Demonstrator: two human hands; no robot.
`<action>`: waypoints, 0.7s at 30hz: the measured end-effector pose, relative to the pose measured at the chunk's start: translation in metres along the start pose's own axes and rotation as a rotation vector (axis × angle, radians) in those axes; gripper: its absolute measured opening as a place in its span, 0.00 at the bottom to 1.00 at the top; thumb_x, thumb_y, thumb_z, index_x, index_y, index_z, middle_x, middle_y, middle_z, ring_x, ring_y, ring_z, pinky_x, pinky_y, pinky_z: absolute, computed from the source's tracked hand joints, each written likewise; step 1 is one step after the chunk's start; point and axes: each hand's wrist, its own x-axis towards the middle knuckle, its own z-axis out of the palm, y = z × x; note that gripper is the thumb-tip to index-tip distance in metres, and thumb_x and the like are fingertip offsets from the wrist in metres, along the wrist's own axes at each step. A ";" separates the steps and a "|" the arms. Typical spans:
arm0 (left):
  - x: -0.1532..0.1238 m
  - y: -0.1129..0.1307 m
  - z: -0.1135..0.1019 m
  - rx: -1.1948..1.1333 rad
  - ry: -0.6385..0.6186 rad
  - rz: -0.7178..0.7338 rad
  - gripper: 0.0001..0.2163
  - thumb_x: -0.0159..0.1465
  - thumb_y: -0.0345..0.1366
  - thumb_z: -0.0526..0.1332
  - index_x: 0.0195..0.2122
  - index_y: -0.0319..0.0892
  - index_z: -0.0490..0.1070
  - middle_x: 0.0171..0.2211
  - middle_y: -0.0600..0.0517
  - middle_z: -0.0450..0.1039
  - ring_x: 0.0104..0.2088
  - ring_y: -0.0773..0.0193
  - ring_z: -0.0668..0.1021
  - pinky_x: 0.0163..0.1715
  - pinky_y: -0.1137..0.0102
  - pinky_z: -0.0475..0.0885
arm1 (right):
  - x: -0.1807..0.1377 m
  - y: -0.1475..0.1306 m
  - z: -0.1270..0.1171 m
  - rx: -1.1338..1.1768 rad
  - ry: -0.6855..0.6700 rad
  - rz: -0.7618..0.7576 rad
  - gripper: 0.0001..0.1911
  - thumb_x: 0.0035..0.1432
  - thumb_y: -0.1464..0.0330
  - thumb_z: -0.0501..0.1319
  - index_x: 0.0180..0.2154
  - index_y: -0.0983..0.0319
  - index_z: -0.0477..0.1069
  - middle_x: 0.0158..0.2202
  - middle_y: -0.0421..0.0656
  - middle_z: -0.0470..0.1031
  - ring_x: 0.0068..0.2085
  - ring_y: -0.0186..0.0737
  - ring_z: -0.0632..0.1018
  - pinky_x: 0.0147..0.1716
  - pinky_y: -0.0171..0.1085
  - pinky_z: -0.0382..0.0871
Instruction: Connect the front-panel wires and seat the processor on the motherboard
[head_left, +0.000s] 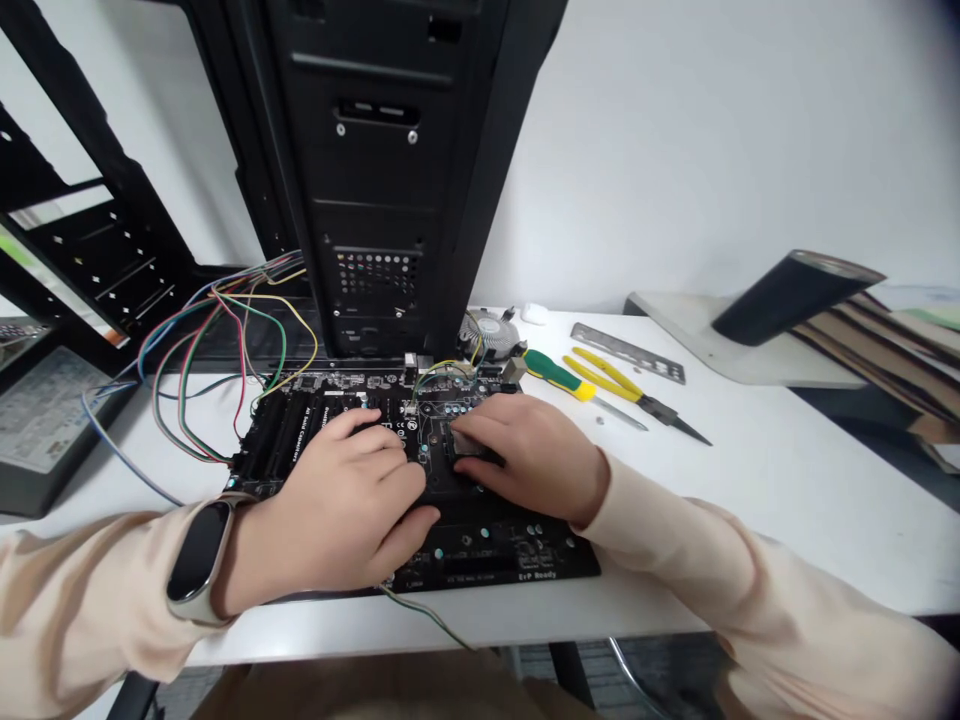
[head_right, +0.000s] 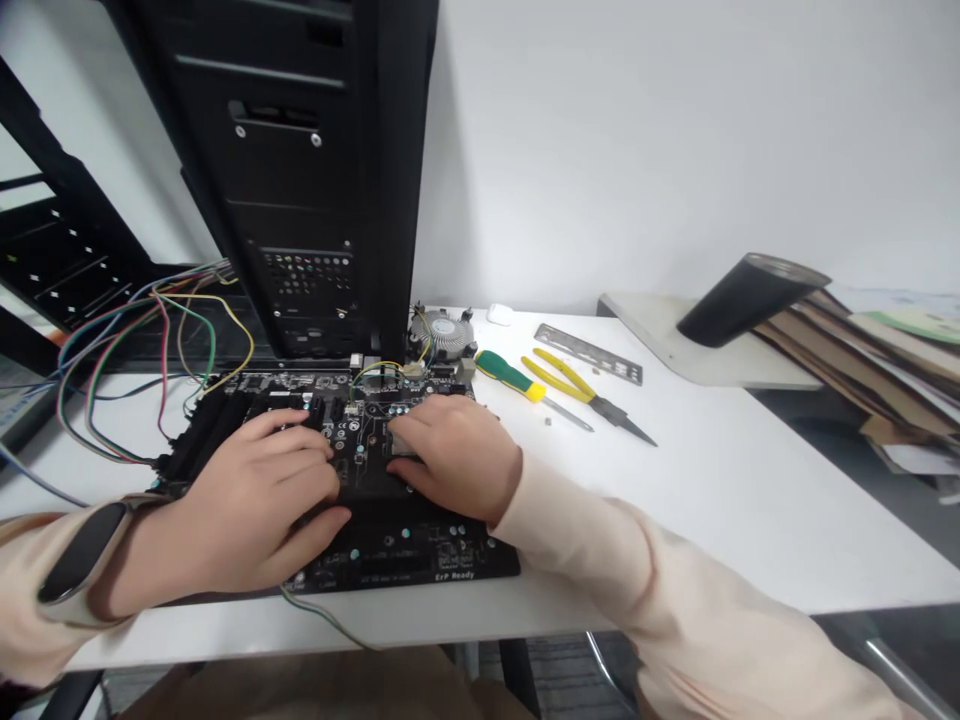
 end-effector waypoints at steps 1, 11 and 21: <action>0.000 0.000 0.000 -0.001 -0.009 -0.008 0.14 0.65 0.37 0.52 0.23 0.40 0.68 0.22 0.52 0.69 0.28 0.61 0.73 0.44 0.59 0.64 | 0.001 0.000 0.000 0.009 0.009 0.008 0.10 0.59 0.65 0.60 0.40 0.65 0.72 0.34 0.46 0.75 0.36 0.42 0.73 0.35 0.39 0.64; -0.002 0.001 -0.001 -0.027 -0.106 -0.080 0.16 0.63 0.33 0.54 0.51 0.36 0.65 0.45 0.46 0.75 0.48 0.53 0.73 0.59 0.51 0.51 | 0.004 -0.002 -0.002 0.127 0.106 0.010 0.15 0.53 0.70 0.64 0.44 0.67 0.70 0.40 0.50 0.72 0.41 0.46 0.72 0.40 0.44 0.70; 0.002 0.000 -0.002 -0.080 -0.247 -0.083 0.17 0.63 0.34 0.53 0.54 0.37 0.63 0.44 0.45 0.75 0.47 0.55 0.76 0.61 0.49 0.51 | 0.003 0.002 -0.010 0.395 0.184 -0.089 0.06 0.58 0.76 0.57 0.36 0.63 0.72 0.32 0.43 0.73 0.34 0.35 0.74 0.33 0.34 0.70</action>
